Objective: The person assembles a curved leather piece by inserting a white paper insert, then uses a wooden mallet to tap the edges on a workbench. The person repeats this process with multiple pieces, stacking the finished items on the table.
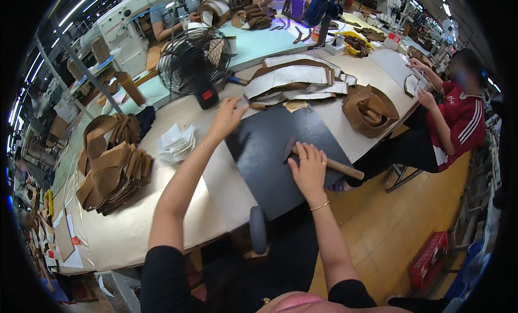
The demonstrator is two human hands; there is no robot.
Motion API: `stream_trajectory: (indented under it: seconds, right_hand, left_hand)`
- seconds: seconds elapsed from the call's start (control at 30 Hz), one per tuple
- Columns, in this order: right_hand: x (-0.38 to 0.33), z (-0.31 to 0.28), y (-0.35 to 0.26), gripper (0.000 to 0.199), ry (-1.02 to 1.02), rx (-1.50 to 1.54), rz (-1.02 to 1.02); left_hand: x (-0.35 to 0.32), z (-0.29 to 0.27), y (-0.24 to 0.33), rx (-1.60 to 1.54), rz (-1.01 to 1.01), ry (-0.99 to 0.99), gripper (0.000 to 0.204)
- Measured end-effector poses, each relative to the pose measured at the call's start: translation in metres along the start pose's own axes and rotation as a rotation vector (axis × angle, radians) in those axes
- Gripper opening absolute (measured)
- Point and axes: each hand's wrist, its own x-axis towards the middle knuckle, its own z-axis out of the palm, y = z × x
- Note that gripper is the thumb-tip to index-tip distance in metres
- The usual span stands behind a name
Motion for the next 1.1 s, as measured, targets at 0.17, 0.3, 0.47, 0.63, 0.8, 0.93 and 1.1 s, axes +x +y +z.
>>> stream_trajectory:
  seconds: [0.17, 0.3, 0.47, 0.63, 0.8, 0.93, 1.1]
  right_hand:
    - [0.007, -0.003, -0.01, 0.051, -0.042, 0.077, 0.022]
    - [0.006, -0.002, -0.006, 0.049, -0.042, 0.093, 0.044]
    - [0.002, -0.003, 0.003, 0.051, -0.037, 0.047, 0.064]
    - [0.004, 0.005, -0.006, 0.045, 0.011, 0.091, 0.034]
    - [0.003, -0.004, 0.001, 0.033, 0.018, 0.053, -0.024]
    - [-0.03, -0.032, -0.009, 0.025, -0.094, 0.177, -0.036]
    - [-0.099, -0.109, -0.033, 0.016, -0.311, 0.594, 0.136]
  left_hand:
    - [0.095, 0.052, -0.084, -0.852, -0.803, 0.228, 0.04]
    - [0.128, 0.053, -0.083, -0.904, -0.821, 0.242, 0.017]
    - [0.162, 0.046, 0.046, -0.987, -0.616, 0.033, 0.018]
    - [0.177, 0.011, 0.191, -1.089, -0.02, -0.175, 0.022]
    - [0.156, -0.029, 0.299, -1.234, 0.277, -0.348, 0.014]
    - [0.071, -0.049, 0.25, -0.987, 0.108, -0.275, 0.026]
    - [-0.084, -0.048, 0.071, -0.358, -0.306, -0.295, 0.026]
